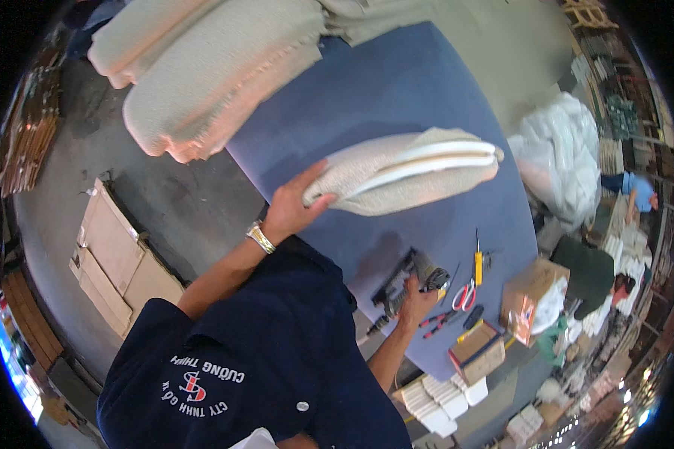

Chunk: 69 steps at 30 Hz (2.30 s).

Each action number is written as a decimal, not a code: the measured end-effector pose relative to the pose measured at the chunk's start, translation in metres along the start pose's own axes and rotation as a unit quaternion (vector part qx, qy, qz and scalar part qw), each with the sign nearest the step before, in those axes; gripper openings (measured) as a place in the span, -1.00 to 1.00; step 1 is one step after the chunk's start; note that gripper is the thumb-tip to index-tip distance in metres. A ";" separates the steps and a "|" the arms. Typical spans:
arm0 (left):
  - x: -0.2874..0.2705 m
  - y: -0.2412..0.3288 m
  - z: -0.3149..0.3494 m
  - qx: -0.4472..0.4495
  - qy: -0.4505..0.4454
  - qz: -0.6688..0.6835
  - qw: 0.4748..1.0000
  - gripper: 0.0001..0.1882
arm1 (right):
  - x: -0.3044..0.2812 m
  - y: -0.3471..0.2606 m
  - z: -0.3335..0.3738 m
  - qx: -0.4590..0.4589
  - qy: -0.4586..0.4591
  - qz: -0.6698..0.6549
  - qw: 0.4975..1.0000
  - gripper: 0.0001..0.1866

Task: The person staples fabric onto cushion pads using a pneumatic staple gun. They repeatedly pick up a cushion, align the fabric, and fire staples along the edges. The person also uses a utility knife to trim excess fabric and adjusts the cushion orientation between steps.

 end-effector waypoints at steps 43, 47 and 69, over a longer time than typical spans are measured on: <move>-0.006 -0.005 -0.007 -0.065 -0.200 0.000 0.978 0.01 | 0.172 -0.184 0.089 -0.202 -0.391 0.117 0.890 -0.32; -0.010 -0.002 -0.011 -0.062 -0.186 0.003 0.981 -0.01 | 0.177 -0.187 0.094 -0.207 -0.367 0.124 0.898 -0.33; -0.032 0.012 -0.041 0.012 -0.157 -0.119 0.980 -0.04 | 0.193 -0.195 0.106 -0.288 -0.311 -0.001 0.906 -0.33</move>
Point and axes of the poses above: each hand's wrist, its own z-axis away from the middle knuckle, its own x-axis out of the palm, y = z × x, the point moved 6 cm from there along -z, towards the middle knuckle, and after that the axes turned 6 degrees about y, right-handed, at the moved point
